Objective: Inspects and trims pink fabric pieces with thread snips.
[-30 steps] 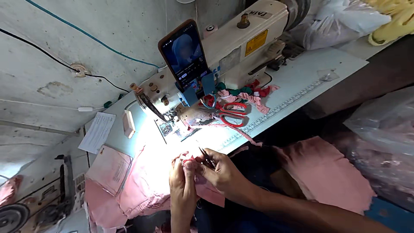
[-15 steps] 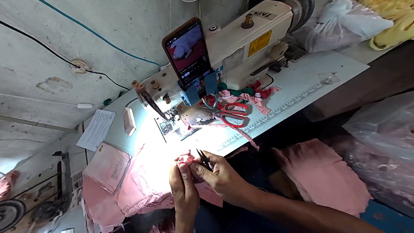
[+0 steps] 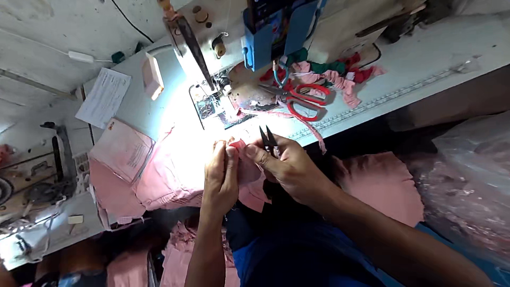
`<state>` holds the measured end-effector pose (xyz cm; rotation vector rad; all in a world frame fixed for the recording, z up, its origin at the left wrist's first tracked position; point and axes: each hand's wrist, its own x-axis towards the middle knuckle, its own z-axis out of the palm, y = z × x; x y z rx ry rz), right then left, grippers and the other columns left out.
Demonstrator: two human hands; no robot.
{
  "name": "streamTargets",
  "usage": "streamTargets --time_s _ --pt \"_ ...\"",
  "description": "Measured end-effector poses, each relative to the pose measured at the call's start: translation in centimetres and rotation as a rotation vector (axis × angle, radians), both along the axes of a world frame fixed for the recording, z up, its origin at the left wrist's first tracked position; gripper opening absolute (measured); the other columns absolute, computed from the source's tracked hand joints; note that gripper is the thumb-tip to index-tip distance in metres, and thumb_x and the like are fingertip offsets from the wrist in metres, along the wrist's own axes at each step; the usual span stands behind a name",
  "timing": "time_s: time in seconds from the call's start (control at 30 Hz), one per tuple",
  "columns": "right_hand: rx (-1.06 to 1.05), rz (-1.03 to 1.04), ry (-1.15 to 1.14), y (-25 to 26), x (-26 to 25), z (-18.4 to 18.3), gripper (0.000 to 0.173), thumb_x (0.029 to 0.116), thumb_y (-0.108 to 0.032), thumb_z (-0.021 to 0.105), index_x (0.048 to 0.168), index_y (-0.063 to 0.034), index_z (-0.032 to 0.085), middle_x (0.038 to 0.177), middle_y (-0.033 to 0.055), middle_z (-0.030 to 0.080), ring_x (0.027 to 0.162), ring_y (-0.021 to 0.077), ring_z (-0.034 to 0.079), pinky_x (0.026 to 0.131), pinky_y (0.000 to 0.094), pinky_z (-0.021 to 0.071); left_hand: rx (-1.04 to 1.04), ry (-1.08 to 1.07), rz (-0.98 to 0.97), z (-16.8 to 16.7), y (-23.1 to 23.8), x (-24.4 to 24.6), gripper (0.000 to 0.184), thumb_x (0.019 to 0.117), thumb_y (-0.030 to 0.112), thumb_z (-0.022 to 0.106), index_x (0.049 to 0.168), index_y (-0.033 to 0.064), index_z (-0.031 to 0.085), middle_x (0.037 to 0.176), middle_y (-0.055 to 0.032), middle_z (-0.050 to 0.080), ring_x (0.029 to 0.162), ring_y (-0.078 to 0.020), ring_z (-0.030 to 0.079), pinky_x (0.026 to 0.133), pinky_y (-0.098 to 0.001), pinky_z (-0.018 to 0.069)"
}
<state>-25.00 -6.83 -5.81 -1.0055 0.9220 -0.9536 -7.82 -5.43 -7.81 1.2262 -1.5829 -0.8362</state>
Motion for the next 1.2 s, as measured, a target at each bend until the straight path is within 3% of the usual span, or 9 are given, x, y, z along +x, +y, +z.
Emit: streamTargets --time_s 0.1,0.2,0.5,0.97,1.2 --pt "-0.102 0.071 0.027 0.8 -1.2 1.2 0.027 0.1088 -0.044 0.044 0.112 -0.0205 0.058 0.068 -0.0069 0.044 0.050 0.0004 0.037 0.045 0.0151 0.0312 -0.037 0.001 0.002 0.3 -0.4 0.2 0.028 0.1116 0.022 0.039 0.100 0.0081 0.060 0.089 0.0016 0.057 0.084 -0.0044 0.058 0.074 -0.0212 0.0504" --pt "-0.032 0.238 -0.050 1.3 -1.8 2.1 0.036 0.1112 -0.038 0.030 0.104 -0.0188 0.059 0.067 -0.0070 0.040 0.050 -0.0003 0.033 0.045 0.0140 0.0272 -0.084 0.007 -0.004 0.4 -0.5 0.2 0.029 0.1116 0.021 0.039 0.098 0.0064 0.060 0.092 -0.0002 0.057 0.086 -0.0055 0.057 0.075 -0.0212 0.0501" --pt "0.139 0.291 0.072 0.8 -1.1 2.3 0.031 0.1108 -0.037 0.035 0.095 -0.0189 0.055 0.065 -0.0038 0.039 0.047 0.0032 0.032 0.042 0.0165 0.0252 -0.158 -0.111 0.055 0.4 -0.3 -0.7 0.032 0.1113 0.020 0.040 0.096 0.0027 0.063 0.098 -0.0037 0.057 0.091 -0.0065 0.058 0.078 -0.0209 0.0511" --pt "0.314 0.259 -0.040 0.5 -0.5 2.3 0.032 0.1120 -0.034 0.034 0.090 -0.0178 0.051 0.061 -0.0048 0.036 0.044 0.0009 0.027 0.040 0.0142 0.0218 -0.247 -0.256 0.195 -0.4 0.0 -1.8 0.036 0.1106 0.019 0.040 0.084 0.0045 0.059 0.101 -0.0082 0.058 0.101 -0.0133 0.059 0.085 -0.0246 0.0507" --pt "0.328 0.195 -0.126 0.5 0.4 1.5 0.026 0.1110 -0.027 0.040 0.093 -0.0152 0.055 0.063 -0.0048 0.040 0.045 0.0000 0.029 0.041 0.0128 0.0234 -0.266 -0.268 0.225 -0.7 0.0 -1.9 0.034 0.1106 0.019 0.041 0.087 0.0037 0.061 0.104 -0.0086 0.060 0.102 -0.0125 0.060 0.086 -0.0237 0.0512"
